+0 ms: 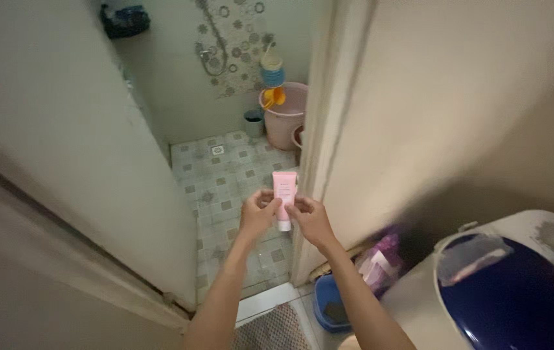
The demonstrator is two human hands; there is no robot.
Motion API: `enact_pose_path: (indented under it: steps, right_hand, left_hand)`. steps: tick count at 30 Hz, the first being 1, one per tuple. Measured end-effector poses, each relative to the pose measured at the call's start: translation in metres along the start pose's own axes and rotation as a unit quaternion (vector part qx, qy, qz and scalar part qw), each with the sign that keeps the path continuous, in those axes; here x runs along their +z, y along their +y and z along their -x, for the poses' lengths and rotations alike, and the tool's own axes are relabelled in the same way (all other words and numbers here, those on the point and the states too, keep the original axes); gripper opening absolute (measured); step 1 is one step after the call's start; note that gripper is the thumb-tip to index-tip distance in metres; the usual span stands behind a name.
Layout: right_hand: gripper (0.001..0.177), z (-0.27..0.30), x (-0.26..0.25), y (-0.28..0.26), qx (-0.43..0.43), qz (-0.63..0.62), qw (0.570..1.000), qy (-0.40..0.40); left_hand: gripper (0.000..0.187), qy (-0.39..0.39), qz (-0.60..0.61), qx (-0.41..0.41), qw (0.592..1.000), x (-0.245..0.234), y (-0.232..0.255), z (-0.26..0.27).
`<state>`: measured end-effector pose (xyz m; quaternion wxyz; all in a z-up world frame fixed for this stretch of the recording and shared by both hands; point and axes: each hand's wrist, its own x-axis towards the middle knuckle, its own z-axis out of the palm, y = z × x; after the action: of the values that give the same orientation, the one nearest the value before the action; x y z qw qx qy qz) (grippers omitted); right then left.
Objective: The person picks up various toiletries from a washing machine, including a red bottle, a white bottle, a black pump bottle, and a pink tube. They walk into the shower area and place each item onto wall-mounted shelves.
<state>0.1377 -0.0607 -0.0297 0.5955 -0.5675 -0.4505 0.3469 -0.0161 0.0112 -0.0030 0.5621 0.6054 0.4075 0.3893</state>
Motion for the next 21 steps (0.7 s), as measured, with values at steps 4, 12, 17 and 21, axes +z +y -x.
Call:
enact_pose_path:
  steps: [4,12,17,21]
  right_hand:
    - [0.033,-0.020,0.039,-0.019,0.034,0.024,0.999,-0.020]
    - [0.037,-0.070,0.094,-0.006,0.026,0.002,0.998,-0.051]
    - [0.037,-0.106,0.129,0.022,-0.003,-0.003,0.997,-0.071]
    - [0.037,-0.125,0.150,0.020,0.021,0.013,0.997,-0.074]
  left_hand:
    - [0.034,0.030,-0.007,0.026,0.999,-0.038,-0.007,-0.026]
    - [0.033,0.066,0.002,0.038,0.997,-0.094,-0.024,-0.070]
    - [0.035,0.050,0.037,0.024,0.998,-0.132,-0.025,-0.089]
    - [0.039,0.073,-0.006,-0.061,0.995,-0.151,-0.020,-0.105]
